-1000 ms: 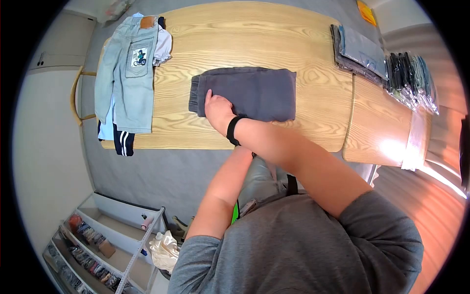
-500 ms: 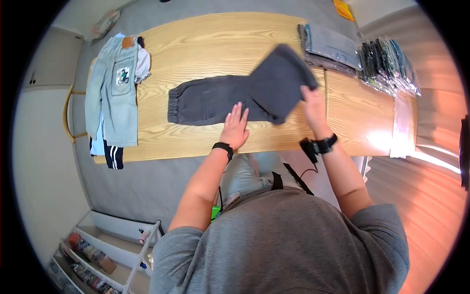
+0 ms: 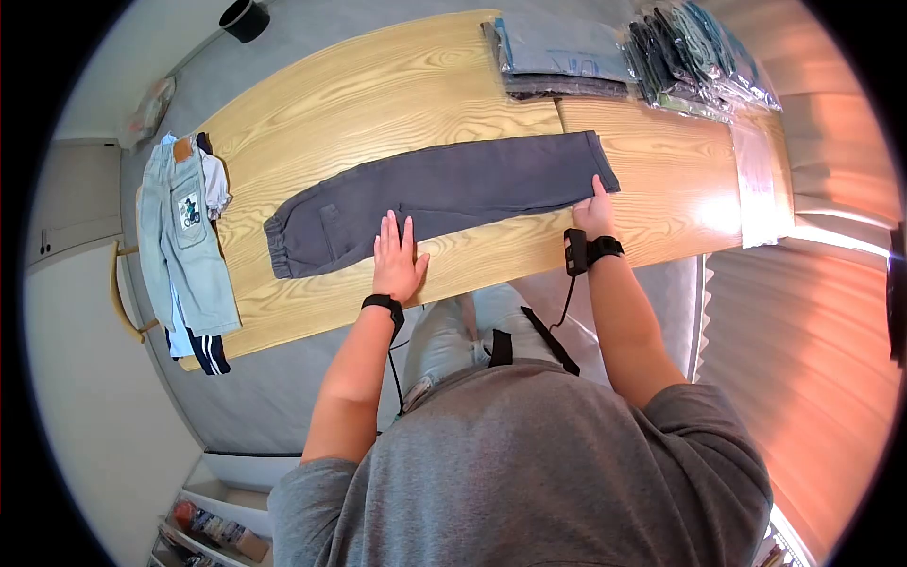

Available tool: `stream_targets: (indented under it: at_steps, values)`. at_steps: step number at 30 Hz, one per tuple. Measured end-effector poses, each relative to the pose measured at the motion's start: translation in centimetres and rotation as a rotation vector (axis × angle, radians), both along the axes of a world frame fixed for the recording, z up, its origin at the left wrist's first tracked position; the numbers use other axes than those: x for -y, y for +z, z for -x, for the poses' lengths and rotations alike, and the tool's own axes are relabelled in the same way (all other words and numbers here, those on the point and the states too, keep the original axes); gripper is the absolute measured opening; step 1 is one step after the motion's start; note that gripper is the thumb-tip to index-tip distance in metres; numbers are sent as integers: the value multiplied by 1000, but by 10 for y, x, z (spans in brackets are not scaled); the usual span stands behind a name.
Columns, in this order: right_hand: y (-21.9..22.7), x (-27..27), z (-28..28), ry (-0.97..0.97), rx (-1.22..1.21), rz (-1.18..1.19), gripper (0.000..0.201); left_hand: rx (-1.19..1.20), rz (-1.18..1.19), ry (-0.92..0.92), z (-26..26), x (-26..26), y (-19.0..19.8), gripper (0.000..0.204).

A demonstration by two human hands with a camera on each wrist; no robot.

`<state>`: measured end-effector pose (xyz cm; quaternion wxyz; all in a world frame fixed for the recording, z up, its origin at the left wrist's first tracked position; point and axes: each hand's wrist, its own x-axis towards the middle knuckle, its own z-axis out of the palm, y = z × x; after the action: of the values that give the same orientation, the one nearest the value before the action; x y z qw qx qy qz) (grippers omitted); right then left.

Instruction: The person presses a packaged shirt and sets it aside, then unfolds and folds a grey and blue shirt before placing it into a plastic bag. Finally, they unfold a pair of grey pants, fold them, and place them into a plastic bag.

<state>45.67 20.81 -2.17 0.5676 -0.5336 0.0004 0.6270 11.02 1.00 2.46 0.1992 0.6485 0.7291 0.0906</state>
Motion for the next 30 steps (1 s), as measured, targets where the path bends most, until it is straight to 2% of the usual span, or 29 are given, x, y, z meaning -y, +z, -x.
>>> stream_targets:
  at_steps: [4,6,7,9,11,13,15,16,18,23,25,26,30]
  values:
    - [57,9,33,-40,121,-57,24,1,2,10,0,0,3,75]
    - [81,17,51,223,447,-369,24,2,21,5,0,-1,5,75]
    - [98,23,66,233,441,-369,24,-2,24,15,0,-1,5,75]
    - [124,39,104,719,1001,-191,33,-8,4,-1,0,0,4,75]
    - [123,60,155,700,1117,-812,48,-10,12,9,1,0,5,75]
    - [113,78,195,959,1382,-981,58,17,11,-3,2,1,3,76]
    - [84,97,226,1186,1511,-1002,57,30,0,8,3,1,3,73]
    - [70,101,228,1191,1505,-1008,57,46,27,-3,5,-1,6,71]
    - [53,108,231,1355,1613,-1031,55,88,36,-11,8,0,8,66]
    - [48,104,233,1284,1508,-992,51,185,6,-13,14,0,9,65]
    - [45,101,230,1381,1514,-1108,49,199,20,-22,15,1,8,66]
    - [44,102,228,1367,1541,-1174,47,199,20,-15,16,2,8,66]
    - [42,98,226,1375,1519,-1211,49,264,13,-37,23,3,7,58]
